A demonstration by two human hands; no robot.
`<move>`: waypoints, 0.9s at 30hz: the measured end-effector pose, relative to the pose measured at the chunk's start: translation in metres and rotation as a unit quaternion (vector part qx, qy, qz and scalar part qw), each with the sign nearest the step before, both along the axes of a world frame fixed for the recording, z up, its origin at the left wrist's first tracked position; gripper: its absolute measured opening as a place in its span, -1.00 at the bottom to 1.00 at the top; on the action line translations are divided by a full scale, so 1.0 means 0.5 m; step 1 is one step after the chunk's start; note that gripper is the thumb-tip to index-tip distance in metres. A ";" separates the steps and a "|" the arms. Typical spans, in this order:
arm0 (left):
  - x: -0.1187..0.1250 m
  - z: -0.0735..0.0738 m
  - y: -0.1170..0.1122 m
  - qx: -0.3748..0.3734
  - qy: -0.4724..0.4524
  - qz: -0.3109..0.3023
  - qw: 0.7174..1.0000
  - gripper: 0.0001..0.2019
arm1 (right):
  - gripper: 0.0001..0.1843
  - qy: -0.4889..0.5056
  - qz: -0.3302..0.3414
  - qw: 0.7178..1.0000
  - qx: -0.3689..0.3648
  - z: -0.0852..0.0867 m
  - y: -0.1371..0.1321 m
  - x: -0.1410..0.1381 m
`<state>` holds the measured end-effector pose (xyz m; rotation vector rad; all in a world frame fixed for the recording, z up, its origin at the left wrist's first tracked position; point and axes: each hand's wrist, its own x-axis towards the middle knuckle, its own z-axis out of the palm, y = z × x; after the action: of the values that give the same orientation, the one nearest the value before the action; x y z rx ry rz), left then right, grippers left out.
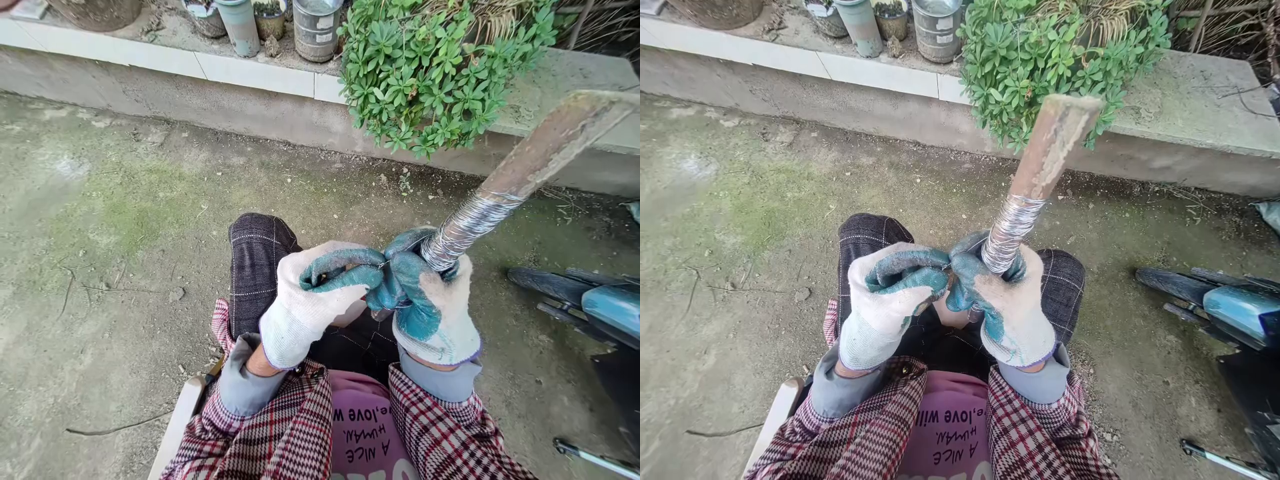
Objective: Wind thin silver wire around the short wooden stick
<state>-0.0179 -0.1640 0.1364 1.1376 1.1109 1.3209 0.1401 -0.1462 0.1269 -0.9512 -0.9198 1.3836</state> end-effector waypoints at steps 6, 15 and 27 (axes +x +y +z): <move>0.002 -0.016 0.007 -0.014 -0.019 0.005 1.000 -0.76 | -0.86 -0.046 0.005 0.999 -0.006 -0.008 0.002 -0.002; 0.025 -0.059 0.021 -0.069 -0.046 -0.007 0.997 -0.71 | -0.71 -0.082 0.002 0.997 0.013 -0.002 0.007 0.002; 0.019 -0.012 0.002 -0.043 0.013 0.020 0.999 -0.73 | -0.72 -0.092 0.049 0.994 0.038 -0.011 0.005 0.022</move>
<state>-0.0083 -0.1628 0.1302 1.0764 1.2029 1.2797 0.1514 -0.1439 0.1212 -0.9993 -1.1625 1.3491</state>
